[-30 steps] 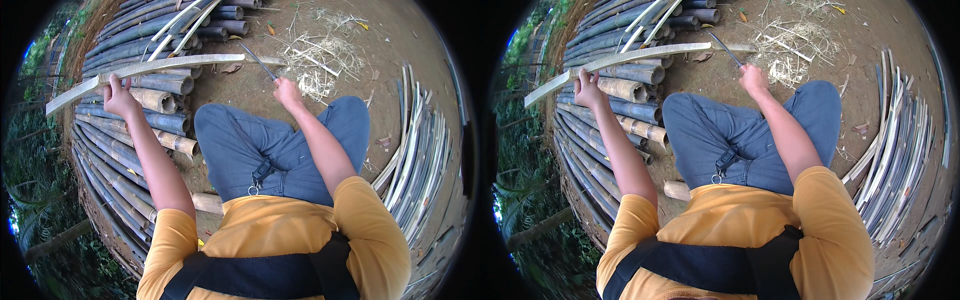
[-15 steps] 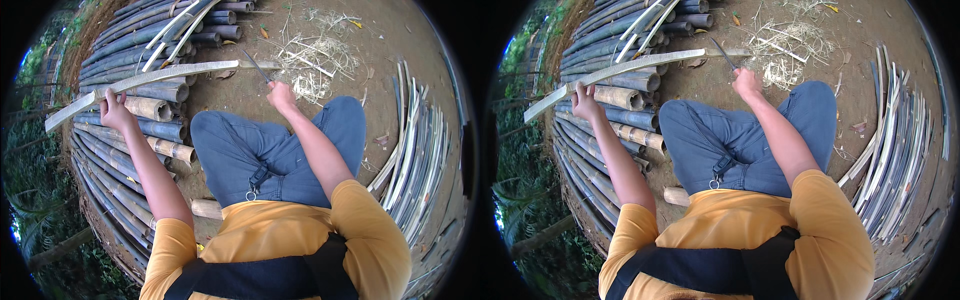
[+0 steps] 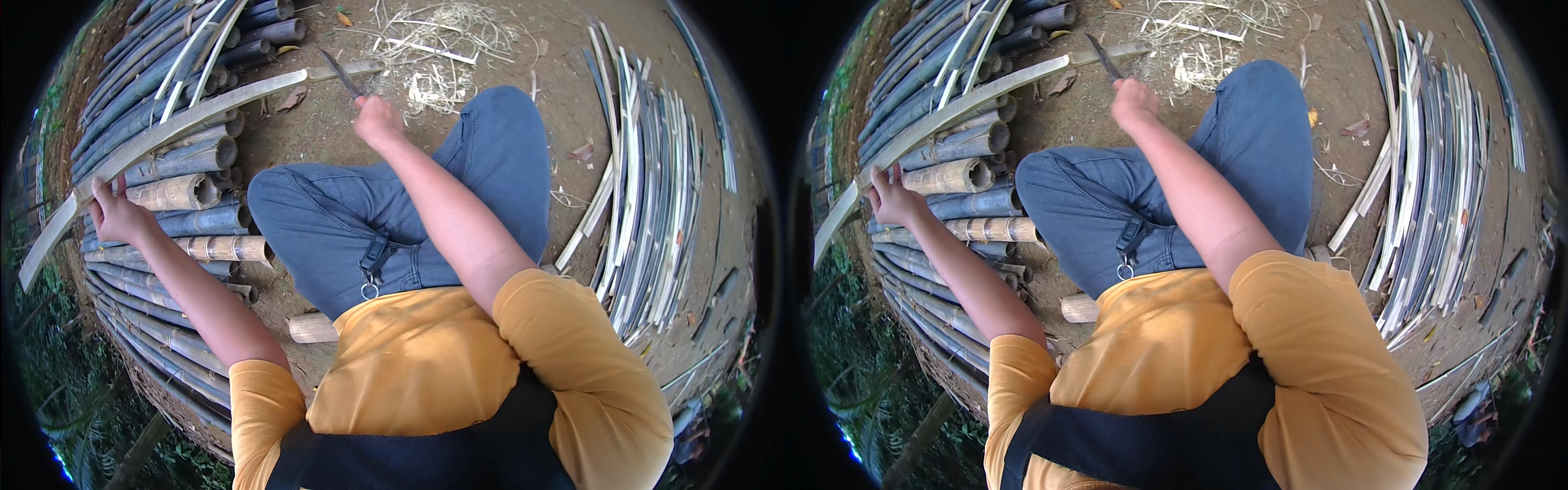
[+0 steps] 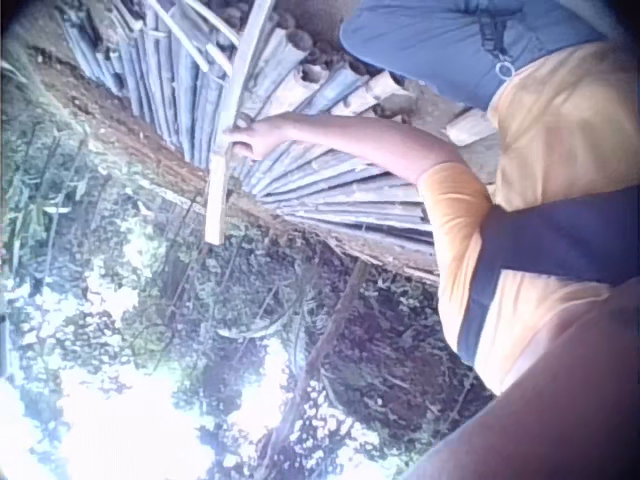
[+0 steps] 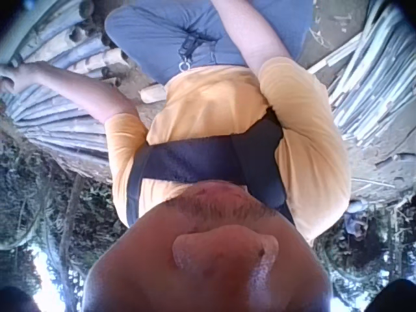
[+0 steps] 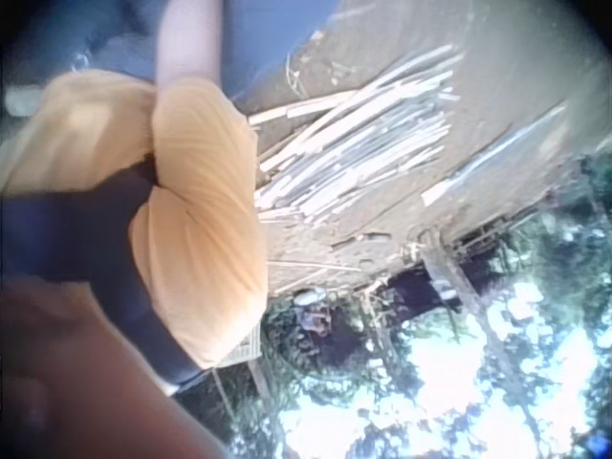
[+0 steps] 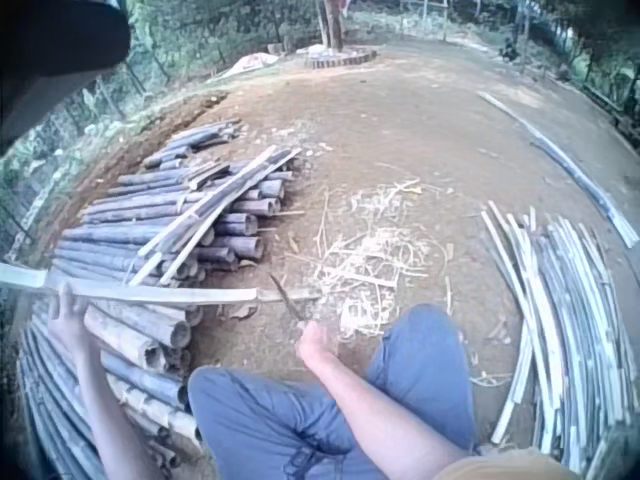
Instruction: The person uses a blade to shave and smooth the outer surface of long bamboo strips while sitting on the ground next to a pile of bamboo poles.
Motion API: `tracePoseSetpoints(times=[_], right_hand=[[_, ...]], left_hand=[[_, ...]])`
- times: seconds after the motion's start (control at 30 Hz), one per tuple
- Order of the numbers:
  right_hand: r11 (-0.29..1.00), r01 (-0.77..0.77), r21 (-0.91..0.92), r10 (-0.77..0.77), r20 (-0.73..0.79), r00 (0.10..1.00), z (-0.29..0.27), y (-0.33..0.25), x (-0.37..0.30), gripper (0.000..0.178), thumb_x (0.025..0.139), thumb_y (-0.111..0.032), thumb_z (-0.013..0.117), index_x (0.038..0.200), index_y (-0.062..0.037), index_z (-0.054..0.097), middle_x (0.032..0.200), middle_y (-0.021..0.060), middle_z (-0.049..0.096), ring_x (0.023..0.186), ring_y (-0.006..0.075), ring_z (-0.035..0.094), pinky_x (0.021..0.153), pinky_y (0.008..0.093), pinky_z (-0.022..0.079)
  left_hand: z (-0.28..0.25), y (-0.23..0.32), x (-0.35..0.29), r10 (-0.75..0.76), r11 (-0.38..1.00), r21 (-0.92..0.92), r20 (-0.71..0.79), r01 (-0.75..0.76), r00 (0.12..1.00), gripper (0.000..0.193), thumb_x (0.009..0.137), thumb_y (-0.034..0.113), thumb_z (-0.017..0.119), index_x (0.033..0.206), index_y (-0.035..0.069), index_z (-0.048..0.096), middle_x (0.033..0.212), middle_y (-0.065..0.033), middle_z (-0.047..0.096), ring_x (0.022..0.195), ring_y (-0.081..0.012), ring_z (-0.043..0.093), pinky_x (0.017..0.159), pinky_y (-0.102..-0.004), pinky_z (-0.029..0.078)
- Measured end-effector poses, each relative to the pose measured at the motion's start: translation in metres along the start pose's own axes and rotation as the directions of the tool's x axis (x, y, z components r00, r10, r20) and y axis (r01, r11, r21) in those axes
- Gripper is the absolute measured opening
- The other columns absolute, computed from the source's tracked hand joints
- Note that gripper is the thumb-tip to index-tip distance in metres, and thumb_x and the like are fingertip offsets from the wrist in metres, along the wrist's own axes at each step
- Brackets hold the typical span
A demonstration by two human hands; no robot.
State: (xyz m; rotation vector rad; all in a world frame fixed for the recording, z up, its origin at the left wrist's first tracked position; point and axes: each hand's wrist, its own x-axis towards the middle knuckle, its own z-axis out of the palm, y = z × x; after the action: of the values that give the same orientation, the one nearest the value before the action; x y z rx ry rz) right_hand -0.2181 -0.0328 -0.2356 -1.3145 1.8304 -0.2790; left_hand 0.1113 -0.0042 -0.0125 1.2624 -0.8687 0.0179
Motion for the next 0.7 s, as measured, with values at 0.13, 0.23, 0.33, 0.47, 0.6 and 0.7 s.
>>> tracePoseSetpoints(times=[0.13, 0.23, 0.33, 0.47, 0.6, 0.7], right_hand=[[0.979, -0.071, 0.19, 0.082, -0.052, 0.995, 0.04, -0.02, -0.009, 0.032, 0.099, -0.025, 0.057, 0.118, -0.0006, 0.053, 0.109, 0.0199, 0.071, 0.104, 0.0338, 0.07, 0.09, 0.0436, 0.055], [0.97, -0.091, 0.224, 0.105, -0.052, 0.993, 0.04, -0.015, -0.01, 0.031, 0.098, -0.025, 0.057, 0.119, -0.0025, 0.054, 0.11, 0.0201, 0.07, 0.107, 0.0349, 0.068, 0.091, 0.0458, 0.053], [0.997, -0.038, 0.073, 0.041, -0.031, 0.999, 0.022, -0.001, -0.002, 0.028, 0.1, -0.028, 0.054, 0.118, -0.0067, 0.057, 0.11, 0.0191, 0.07, 0.107, 0.0362, 0.068, 0.09, 0.0482, 0.053], [0.988, 0.033, -0.153, -0.037, -0.027, 0.999, -0.015, 0.026, 0.015, 0.03, 0.103, -0.032, 0.049, 0.115, -0.0079, 0.063, 0.108, 0.0204, 0.071, 0.105, 0.0366, 0.069, 0.089, 0.0487, 0.055], [0.975, 0.096, -0.201, -0.1, -0.011, 0.995, -0.028, 0.024, 0.015, 0.029, 0.101, -0.03, 0.05, 0.112, -0.0077, 0.064, 0.106, 0.0218, 0.071, 0.102, 0.0397, 0.068, 0.086, 0.051, 0.054], [0.966, 0.167, -0.196, -0.178, -0.04, 0.983, -0.023, 0.012, 0.01, 0.028, 0.1, -0.029, 0.051, 0.108, -0.0066, 0.064, 0.104, 0.0245, 0.07, 0.101, 0.0418, 0.068, 0.086, 0.0521, 0.053]], left_hand=[[0.015, 0.007, 0.001, -0.006, 0.997, -0.071, 0.032, 0.008, 0.999, 0.019, 0.095, 0.009, 0.067, 0.099, -0.01, 0.065, 0.099, -0.0152, 0.067, 0.088, -0.0204, 0.067, 0.069, -0.0337, 0.065], [0.008, 0.003, 0.01, 0.006, 0.999, -0.054, 0.074, -0.002, 0.997, 0.019, 0.095, 0.009, 0.067, 0.101, -0.009, 0.066, 0.099, -0.0141, 0.067, 0.088, -0.0195, 0.067, 0.069, -0.0335, 0.065], [0.006, 0.002, 0.012, 0.024, 0.999, -0.041, 0.077, -0.021, 0.997, 0.019, 0.095, 0.01, 0.067, 0.102, -0.008, 0.067, 0.098, -0.0125, 0.068, 0.087, -0.0174, 0.066, 0.068, -0.0328, 0.065], [0.016, 0.005, 0.003, 0.003, 0.996, -0.084, 0.041, 0.001, 0.999, 0.018, 0.095, 0.01, 0.067, 0.104, -0.006, 0.068, 0.095, -0.0085, 0.068, 0.082, -0.0128, 0.066, 0.063, -0.0298, 0.064], [0.024, 0.018, -0.002, 0.05, 0.99, -0.135, 0.041, -0.044, 0.998, 0.022, 0.094, 0.009, 0.068, 0.112, -0.005, 0.069, 0.098, -0.0071, 0.068, 0.083, -0.0115, 0.065, 0.066, -0.0301, 0.065], [0.032, 0.023, 0.002, 0.071, 0.981, -0.183, 0.077, -0.056, 0.994, 0.021, 0.093, 0.009, 0.07, 0.11, -0.003, 0.071, 0.09, -0.0046, 0.069, 0.077, -0.0084, 0.064, 0.065, -0.0286, 0.064]])
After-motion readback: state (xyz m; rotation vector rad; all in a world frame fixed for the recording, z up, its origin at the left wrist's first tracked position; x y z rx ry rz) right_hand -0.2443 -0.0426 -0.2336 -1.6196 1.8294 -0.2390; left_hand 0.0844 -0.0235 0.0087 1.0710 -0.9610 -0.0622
